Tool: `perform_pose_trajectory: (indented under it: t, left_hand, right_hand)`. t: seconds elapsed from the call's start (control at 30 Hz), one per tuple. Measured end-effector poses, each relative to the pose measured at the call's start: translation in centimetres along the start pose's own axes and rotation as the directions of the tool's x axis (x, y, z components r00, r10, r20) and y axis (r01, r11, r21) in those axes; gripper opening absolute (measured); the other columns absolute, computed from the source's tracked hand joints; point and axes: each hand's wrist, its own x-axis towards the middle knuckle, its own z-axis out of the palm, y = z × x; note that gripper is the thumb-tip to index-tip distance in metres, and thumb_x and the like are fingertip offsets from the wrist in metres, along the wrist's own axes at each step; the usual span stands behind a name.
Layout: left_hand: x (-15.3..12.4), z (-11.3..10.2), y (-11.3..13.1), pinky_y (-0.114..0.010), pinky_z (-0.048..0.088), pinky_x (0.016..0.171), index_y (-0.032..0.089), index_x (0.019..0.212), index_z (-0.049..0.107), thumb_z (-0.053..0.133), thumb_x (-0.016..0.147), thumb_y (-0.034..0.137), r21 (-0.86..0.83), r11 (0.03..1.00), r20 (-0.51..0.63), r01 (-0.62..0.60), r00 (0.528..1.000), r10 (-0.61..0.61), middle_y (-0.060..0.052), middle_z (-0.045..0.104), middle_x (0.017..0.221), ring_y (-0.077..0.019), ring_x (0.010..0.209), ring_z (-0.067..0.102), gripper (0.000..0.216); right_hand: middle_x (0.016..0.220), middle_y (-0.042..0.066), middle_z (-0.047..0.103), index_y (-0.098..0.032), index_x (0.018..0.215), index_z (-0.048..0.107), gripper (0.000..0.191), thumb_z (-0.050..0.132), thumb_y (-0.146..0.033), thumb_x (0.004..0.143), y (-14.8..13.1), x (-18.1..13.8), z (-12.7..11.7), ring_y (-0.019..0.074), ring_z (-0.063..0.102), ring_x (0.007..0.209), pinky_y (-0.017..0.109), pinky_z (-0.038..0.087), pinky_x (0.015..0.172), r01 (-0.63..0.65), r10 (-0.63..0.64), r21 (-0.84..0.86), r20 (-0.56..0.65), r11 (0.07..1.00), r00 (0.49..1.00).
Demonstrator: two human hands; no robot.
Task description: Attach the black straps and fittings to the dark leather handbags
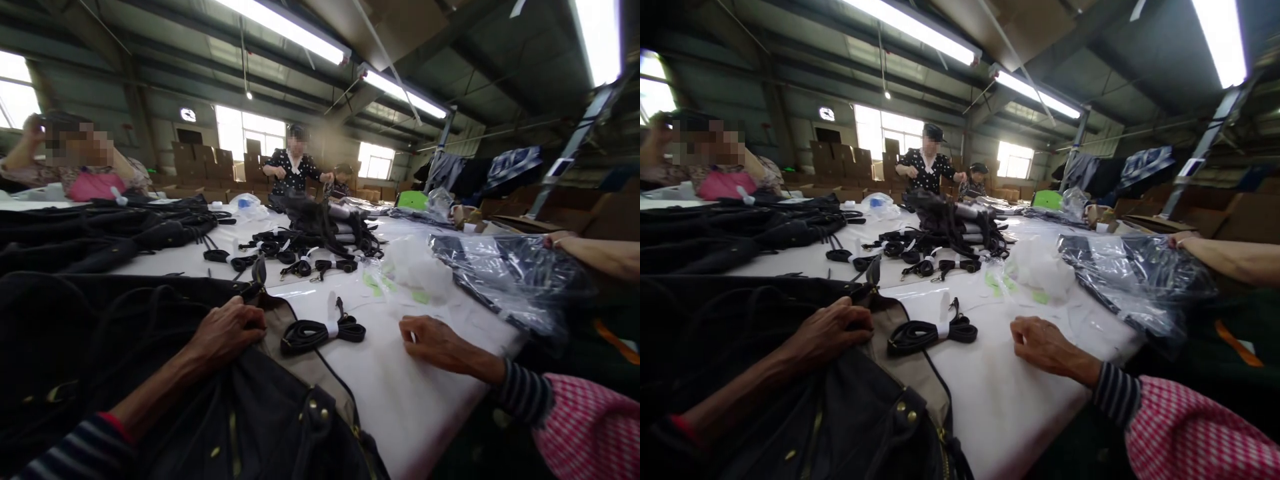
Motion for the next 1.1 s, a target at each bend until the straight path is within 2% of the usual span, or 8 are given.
perform_pose_trajectory:
  t: [0.1,0.17,0.27,0.43,0.63,0.87,1.0,1.1]
  left_hand:
    - [0.1,0.0,-0.1,-0.033,0.042,0.078,0.029,0.089,0.077,0.057,0.081,0.043,-0.005,1.0,0.004,-0.001,1.0,0.001,-0.004,0.06,0.094,-0.0238,0.088,0.062,0.025]
    - [0.2,0.0,-0.3,-0.033,0.042,0.077,0.029,0.088,0.077,0.056,0.081,0.045,-0.004,1.0,0.01,-0.002,1.0,0.002,-0.004,0.06,0.092,-0.0237,0.086,0.062,0.027]
    - [0.2,0.0,-0.5,-0.034,0.042,0.078,0.029,0.088,0.076,0.055,0.082,0.046,0.007,1.0,0.026,-0.01,1.0,0.01,-0.004,0.058,0.092,-0.0241,0.086,0.062,0.028]
    - [0.2,-0.1,-0.5,-0.034,0.042,0.079,0.028,0.089,0.075,0.054,0.083,0.045,0.01,1.0,0.048,0.002,0.999,-0.003,-0.004,0.057,0.093,-0.023,0.087,0.062,0.028]
    - [0.0,-0.1,-0.5,-0.033,0.041,0.078,0.028,0.088,0.074,0.053,0.084,0.046,0.009,1.0,0.047,-0.004,0.999,0.004,-0.003,0.057,0.092,-0.0219,0.087,0.062,0.028]
    - [-0.1,-0.3,-0.2,-0.033,0.04,0.079,0.027,0.087,0.073,0.052,0.085,0.045,0.008,1.0,0.072,0.015,0.997,-0.015,-0.003,0.056,0.093,-0.0224,0.089,0.061,0.028]
    - [-0.2,-0.4,0.0,-0.033,0.04,0.079,0.027,0.088,0.073,0.051,0.086,0.045,-0.001,1.0,0.064,0.008,0.998,-0.008,-0.003,0.055,0.092,-0.0219,0.088,0.061,0.029]
    - [-0.3,-0.4,0.0,-0.033,0.039,0.078,0.027,0.088,0.074,0.052,0.085,0.044,-0.006,1.0,0.069,0.017,0.997,-0.016,-0.002,0.054,0.093,-0.0217,0.088,0.061,0.027]
  right_hand:
    - [0.084,0.002,0.067,-0.023,0.077,0.059,0.002,0.06,-0.021,0.078,0.9,-1.3,-1.2,0.0195,0.06,0.077,0.03,0.038,0.07,-0.011,0.016,-0.069,0.082,0.998,0.996]
    - [0.089,0.002,0.068,-0.024,0.087,0.062,0.009,0.065,-0.031,0.081,0.9,-0.8,-2.8,0.0208,0.061,0.081,0.03,0.039,0.071,-0.001,0.007,-0.048,0.125,0.999,0.992]
    - [0.099,0.003,0.07,-0.024,0.096,0.064,0.017,0.061,-0.039,0.089,0.0,1.3,-3.8,0.0214,0.063,0.09,0.03,0.042,0.079,0.053,-0.053,-0.004,0.086,0.999,0.995]
    - [0.107,0.009,0.072,-0.019,0.103,0.066,0.016,0.056,-0.023,0.091,-3.2,5.8,-0.7,0.0233,0.066,0.099,0.03,0.045,0.084,0.154,-0.141,-0.179,0.084,0.972,0.986]
    - [0.097,0.013,0.073,-0.016,0.089,0.066,0.015,0.055,-0.009,0.083,-4.1,8.5,1.4,0.0243,0.067,0.091,0.029,0.044,0.075,0.148,-0.127,-0.189,0.117,0.971,0.985]
    - [0.076,0.005,0.07,-0.018,0.077,0.059,0.007,0.057,-0.012,0.076,-2.8,8.7,0.1,0.0185,0.066,0.076,0.025,0.041,0.065,0.093,-0.097,0.063,0.078,0.994,0.992]
    - [0.054,-0.002,0.061,-0.019,0.07,0.053,0.009,0.056,-0.01,0.073,-2.5,8.4,0.3,0.0132,0.061,0.055,0.022,0.04,0.057,0.057,-0.079,0.253,0.075,0.966,0.994]
    - [0.052,-0.002,0.063,-0.019,0.07,0.054,0.008,0.058,-0.013,0.072,-2.8,8.6,0.6,0.0135,0.064,0.051,0.02,0.041,0.05,0.013,-0.046,0.376,0.08,0.927,0.996]
